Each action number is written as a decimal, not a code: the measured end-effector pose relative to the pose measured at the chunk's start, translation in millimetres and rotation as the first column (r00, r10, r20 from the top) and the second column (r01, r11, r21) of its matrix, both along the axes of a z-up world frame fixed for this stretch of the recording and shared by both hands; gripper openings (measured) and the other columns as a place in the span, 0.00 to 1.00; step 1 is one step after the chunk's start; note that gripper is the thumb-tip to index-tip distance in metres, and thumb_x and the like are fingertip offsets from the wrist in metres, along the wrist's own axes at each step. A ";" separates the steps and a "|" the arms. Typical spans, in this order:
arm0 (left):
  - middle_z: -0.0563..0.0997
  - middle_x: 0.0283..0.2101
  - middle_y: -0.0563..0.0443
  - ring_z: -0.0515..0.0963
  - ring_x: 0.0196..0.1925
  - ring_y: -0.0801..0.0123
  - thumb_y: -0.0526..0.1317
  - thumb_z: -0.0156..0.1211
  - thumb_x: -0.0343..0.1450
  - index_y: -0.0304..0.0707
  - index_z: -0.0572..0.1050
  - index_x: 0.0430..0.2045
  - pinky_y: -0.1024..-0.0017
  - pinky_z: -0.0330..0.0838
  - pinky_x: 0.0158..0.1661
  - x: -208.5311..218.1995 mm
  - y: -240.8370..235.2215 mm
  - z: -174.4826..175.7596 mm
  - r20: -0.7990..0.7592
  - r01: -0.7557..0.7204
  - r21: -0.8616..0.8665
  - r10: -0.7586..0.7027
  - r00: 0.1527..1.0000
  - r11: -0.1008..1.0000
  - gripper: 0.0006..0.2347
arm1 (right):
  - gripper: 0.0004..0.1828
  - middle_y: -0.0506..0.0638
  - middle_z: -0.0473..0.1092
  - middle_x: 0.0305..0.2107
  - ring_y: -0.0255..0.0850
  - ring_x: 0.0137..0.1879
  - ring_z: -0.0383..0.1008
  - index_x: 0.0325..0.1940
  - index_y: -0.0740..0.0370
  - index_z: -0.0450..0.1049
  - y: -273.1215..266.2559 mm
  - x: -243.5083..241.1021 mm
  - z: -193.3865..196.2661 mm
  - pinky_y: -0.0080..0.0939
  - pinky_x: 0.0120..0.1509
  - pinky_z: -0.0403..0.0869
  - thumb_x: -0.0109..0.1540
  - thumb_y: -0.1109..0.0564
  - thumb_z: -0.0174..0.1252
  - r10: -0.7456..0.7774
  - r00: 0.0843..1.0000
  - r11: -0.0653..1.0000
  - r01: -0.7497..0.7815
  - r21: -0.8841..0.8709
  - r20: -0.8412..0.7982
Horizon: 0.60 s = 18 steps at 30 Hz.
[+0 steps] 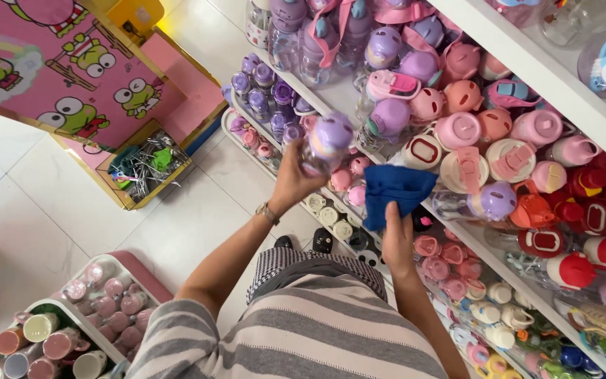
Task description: The recorder is cleaning and organizing various water bottles on store shelves using a cloth.
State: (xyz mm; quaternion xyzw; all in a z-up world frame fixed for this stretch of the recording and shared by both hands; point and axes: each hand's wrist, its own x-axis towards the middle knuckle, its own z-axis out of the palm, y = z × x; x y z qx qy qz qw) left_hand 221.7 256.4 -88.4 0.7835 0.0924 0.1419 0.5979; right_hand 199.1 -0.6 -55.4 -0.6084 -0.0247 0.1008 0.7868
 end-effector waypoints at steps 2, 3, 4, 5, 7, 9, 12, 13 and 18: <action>0.77 0.51 0.38 0.78 0.53 0.52 0.41 0.78 0.54 0.31 0.65 0.57 0.64 0.73 0.54 -25.7 -2.0 15.5 0.020 0.054 0.124 -0.057 0.998 0.991 0.37 | 0.33 0.54 0.68 0.60 0.45 0.64 0.69 0.69 0.63 0.63 31.7 21.4 75.7 0.45 0.70 0.67 0.63 0.48 0.58 0.204 0.880 0.927 -0.032 -0.374 0.429; 0.76 0.50 0.37 0.77 0.53 0.51 0.40 0.80 0.51 0.31 0.66 0.57 0.63 0.71 0.55 -38.5 -4.1 23.0 0.023 0.106 0.237 -0.115 0.993 0.966 0.39 | 0.38 0.57 0.67 0.60 0.50 0.65 0.68 0.68 0.58 0.64 46.7 31.6 114.9 0.48 0.70 0.66 0.54 0.50 0.66 0.498 0.572 0.730 0.129 -0.671 0.652; 0.76 0.50 0.37 0.77 0.53 0.51 0.40 0.80 0.51 0.31 0.66 0.57 0.63 0.71 0.55 -46.6 -4.8 31.6 0.034 0.094 0.243 -0.105 0.994 0.965 0.39 | 0.38 0.57 0.67 0.60 0.50 0.65 0.68 0.68 0.58 0.64 54.9 40.0 134.0 0.48 0.70 0.66 0.54 0.50 0.66 0.500 0.559 0.735 0.130 -0.666 0.661; 0.77 0.50 0.40 0.77 0.53 0.55 0.40 0.79 0.51 0.32 0.67 0.56 0.65 0.71 0.56 -56.0 -6.4 39.7 0.016 0.176 0.183 -0.182 0.983 0.967 0.38 | 0.37 0.56 0.68 0.59 0.52 0.64 0.68 0.61 0.55 0.70 62.8 47.4 153.0 0.50 0.69 0.67 0.48 0.50 0.70 0.635 0.426 0.655 0.147 -0.741 0.645; 0.77 0.49 0.44 0.77 0.54 0.60 0.40 0.78 0.51 0.33 0.67 0.56 0.67 0.70 0.58 -68.9 -3.8 57.6 0.014 0.248 0.133 -0.252 0.968 0.960 0.37 | 0.37 0.56 0.70 0.57 0.55 0.64 0.68 0.55 0.51 0.75 73.8 60.6 174.9 0.53 0.67 0.67 0.42 0.51 0.74 0.747 0.271 0.577 0.190 -0.794 0.608; 0.76 0.51 0.49 0.77 0.57 0.66 0.40 0.77 0.54 0.34 0.67 0.58 0.69 0.71 0.59 -76.5 0.6 75.3 0.020 0.362 -0.245 -0.369 0.929 0.899 0.36 | 0.27 0.50 0.73 0.55 0.50 0.62 0.72 0.48 0.53 0.79 77.1 72.7 180.0 0.51 0.66 0.70 0.45 0.53 0.77 0.789 0.320 0.589 -0.151 -0.794 0.525; 0.79 0.51 0.50 0.77 0.54 0.70 0.41 0.76 0.54 0.35 0.67 0.58 0.70 0.72 0.58 -81.3 1.5 87.3 -0.063 0.346 -0.347 -0.390 0.919 0.872 0.36 | 0.24 0.49 0.74 0.56 0.44 0.63 0.75 0.49 0.54 0.79 82.1 73.0 162.2 0.46 0.68 0.72 0.50 0.53 0.77 0.683 0.452 0.716 -0.259 -0.649 0.574; 0.79 0.51 0.50 0.77 0.54 0.70 0.41 0.76 0.54 0.35 0.67 0.58 0.70 0.72 0.58 -82.2 -1.0 84.3 -0.054 0.342 -0.345 -0.382 0.923 0.874 0.36 | 0.24 0.49 0.74 0.56 0.44 0.63 0.75 0.49 0.54 0.79 88.5 64.9 150.4 0.46 0.68 0.72 0.50 0.53 0.77 0.688 0.441 0.712 -0.259 -0.653 0.576; 0.77 0.53 0.47 0.76 0.55 0.70 0.42 0.76 0.53 0.36 0.61 0.63 0.72 0.71 0.57 -85.7 -13.6 92.2 -0.007 0.204 -0.411 -0.227 0.974 0.888 0.41 | 0.34 0.57 0.62 0.64 0.48 0.71 0.63 0.67 0.65 0.62 109.0 29.1 116.4 0.45 0.77 0.62 0.63 0.50 0.67 0.194 0.729 0.974 -0.065 -0.215 0.656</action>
